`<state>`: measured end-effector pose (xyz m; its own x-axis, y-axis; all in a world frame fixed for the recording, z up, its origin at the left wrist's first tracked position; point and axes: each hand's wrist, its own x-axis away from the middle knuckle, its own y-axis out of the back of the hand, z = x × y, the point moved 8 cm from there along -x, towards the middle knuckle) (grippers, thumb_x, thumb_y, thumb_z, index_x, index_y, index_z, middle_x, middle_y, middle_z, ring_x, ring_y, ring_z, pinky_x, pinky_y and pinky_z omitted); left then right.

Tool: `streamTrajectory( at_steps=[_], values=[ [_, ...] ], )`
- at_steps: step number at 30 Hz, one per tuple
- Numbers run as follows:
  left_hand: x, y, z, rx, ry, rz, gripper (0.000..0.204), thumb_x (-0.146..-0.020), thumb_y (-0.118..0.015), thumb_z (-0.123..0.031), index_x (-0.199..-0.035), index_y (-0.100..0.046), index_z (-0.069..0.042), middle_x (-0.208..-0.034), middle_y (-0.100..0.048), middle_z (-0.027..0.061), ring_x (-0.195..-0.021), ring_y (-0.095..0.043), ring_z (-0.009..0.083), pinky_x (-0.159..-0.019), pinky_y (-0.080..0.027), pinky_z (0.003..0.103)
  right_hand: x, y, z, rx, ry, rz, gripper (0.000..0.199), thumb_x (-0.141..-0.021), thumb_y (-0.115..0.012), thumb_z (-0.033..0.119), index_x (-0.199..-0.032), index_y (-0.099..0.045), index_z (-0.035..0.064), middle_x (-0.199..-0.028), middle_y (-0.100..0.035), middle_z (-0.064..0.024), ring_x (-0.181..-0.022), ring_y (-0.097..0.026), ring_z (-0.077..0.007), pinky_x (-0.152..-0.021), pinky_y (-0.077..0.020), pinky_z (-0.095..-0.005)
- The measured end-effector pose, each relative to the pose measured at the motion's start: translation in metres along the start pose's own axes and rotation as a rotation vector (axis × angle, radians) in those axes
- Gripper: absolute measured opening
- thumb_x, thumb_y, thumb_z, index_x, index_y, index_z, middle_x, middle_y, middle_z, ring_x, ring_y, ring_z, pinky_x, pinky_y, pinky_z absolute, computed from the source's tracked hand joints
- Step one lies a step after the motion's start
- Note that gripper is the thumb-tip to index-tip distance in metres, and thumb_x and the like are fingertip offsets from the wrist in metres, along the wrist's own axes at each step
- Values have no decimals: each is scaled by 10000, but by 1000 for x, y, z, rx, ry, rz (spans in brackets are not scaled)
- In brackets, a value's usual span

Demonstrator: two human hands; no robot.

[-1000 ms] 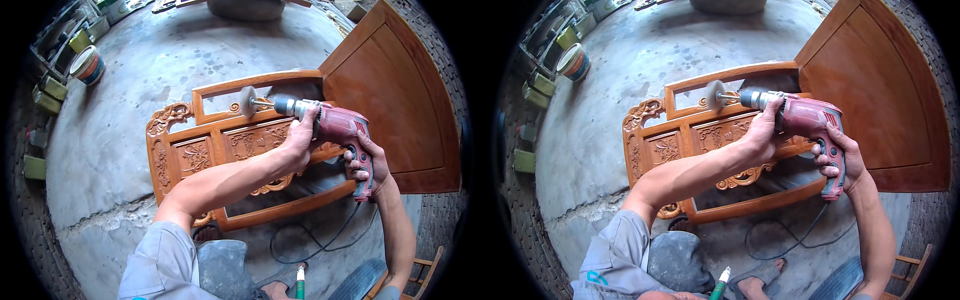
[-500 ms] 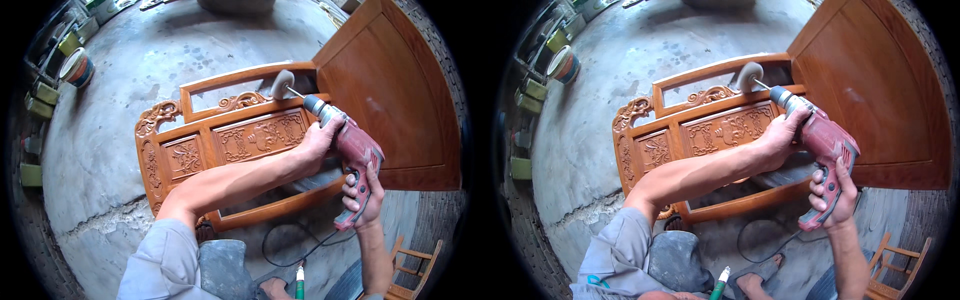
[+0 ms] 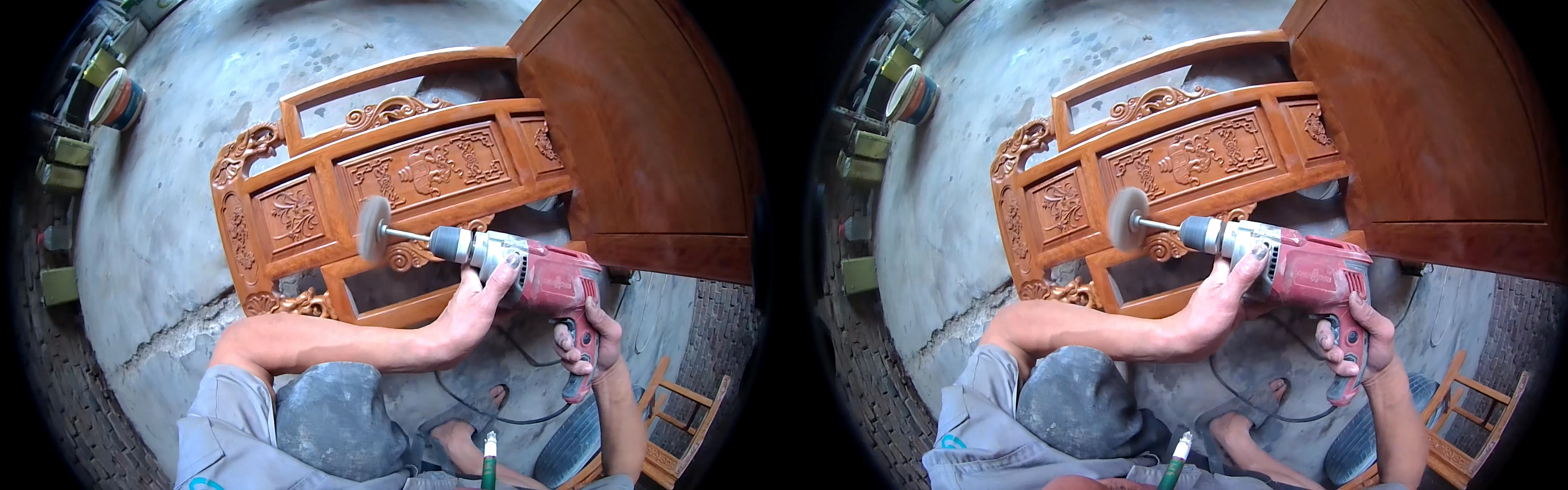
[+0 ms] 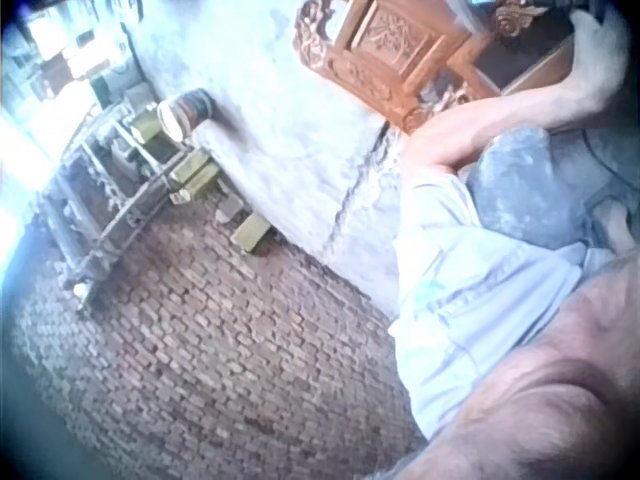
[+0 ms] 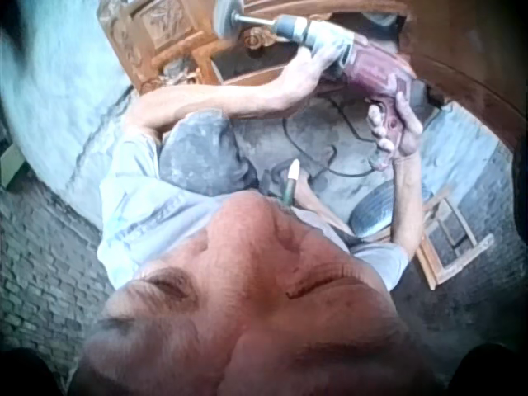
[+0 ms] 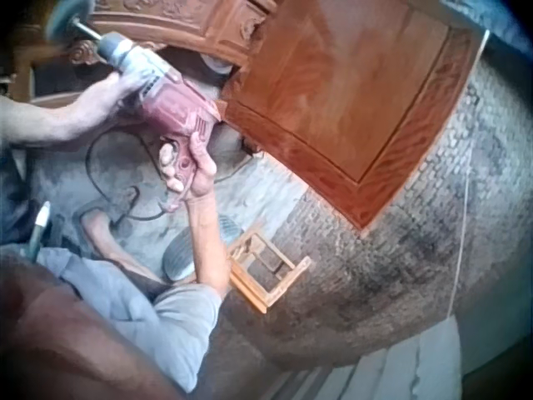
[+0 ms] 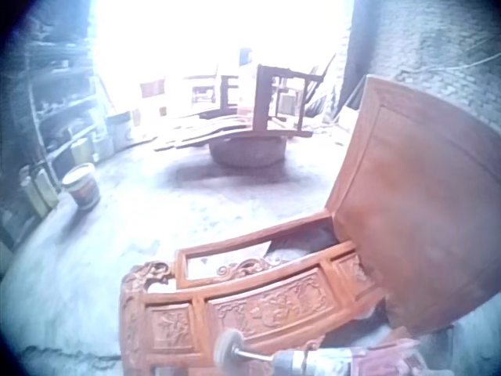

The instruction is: The person uses a power drill with a polishing attachment to buff the surface of an ornate wooden chair. They systematically move the tool across the chair's legs, frame, and carved backrest to smooth and finish the wood.

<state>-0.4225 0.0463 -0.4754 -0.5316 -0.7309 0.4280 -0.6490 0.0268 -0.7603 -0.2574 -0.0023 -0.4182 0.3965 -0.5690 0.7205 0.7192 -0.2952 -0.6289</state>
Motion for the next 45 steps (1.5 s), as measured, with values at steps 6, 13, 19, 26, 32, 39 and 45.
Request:
streamTrajectory(
  at_steps=[6,13,19,26,32,39,45],
  values=[
    [20,-8,22,65,93,56,615,-1046,-481,-508,-1493,-290,-131,-1410,-495,57,-1265,-521,186,-1093,-451,454,18,13,-4,95,-58,-52,498,-1046,-465,448,-1377,-471,77,-854,-640,-208,-609,-585,-205,-356,-412,-237],
    [11,-20,47,44,106,102,560,-1046,-483,-509,-1450,-361,-142,-1379,-528,23,-1244,-532,157,-1078,-463,425,44,21,-5,127,-10,-119,458,-1041,-485,441,-1335,-496,90,-851,-642,-191,-603,-573,-190,-364,-407,-236],
    [-2,-36,48,-10,56,128,546,-1050,-474,-497,-1449,-359,-142,-1375,-532,26,-1242,-539,162,-1067,-471,421,55,31,0,106,31,-114,459,-1045,-475,454,-1325,-499,91,-845,-643,-176,-596,-556,-172,-363,-399,-225],
    [-16,-65,50,5,82,181,575,-1055,-468,-483,-1492,-306,-146,-1423,-497,49,-1296,-518,196,-1088,-455,429,73,29,15,87,114,-96,448,-1049,-479,424,-1254,-538,30,-850,-658,-174,-612,-607,-186,-363,-421,-227],
    [-24,-85,43,-57,70,236,569,-1050,-484,-479,-1475,-322,-137,-1429,-493,62,-1307,-510,208,-1078,-466,442,83,40,18,64,205,-94,469,-1055,-457,441,-1264,-526,28,-841,-649,-161,-602,-588,-172,-363,-413,-219],
    [-25,-63,48,-110,25,192,518,-1044,-505,-450,-1435,-400,-126,-1382,-530,63,-1261,-550,205,-1057,-483,453,72,46,-3,49,180,-113,488,-1045,-468,466,-1247,-541,28,-858,-650,-141,-604,-569,-159,-374,-410,-222],
    [-13,-23,-1,-132,49,81,478,-1013,-560,-427,-1366,-499,-110,-1287,-603,54,-1151,-610,185,-952,-542,406,19,6,-38,28,215,-46,471,-1023,-508,497,-1221,-543,72,-867,-623,-77,-653,-549,-130,-411,-394,-208]
  ],
)
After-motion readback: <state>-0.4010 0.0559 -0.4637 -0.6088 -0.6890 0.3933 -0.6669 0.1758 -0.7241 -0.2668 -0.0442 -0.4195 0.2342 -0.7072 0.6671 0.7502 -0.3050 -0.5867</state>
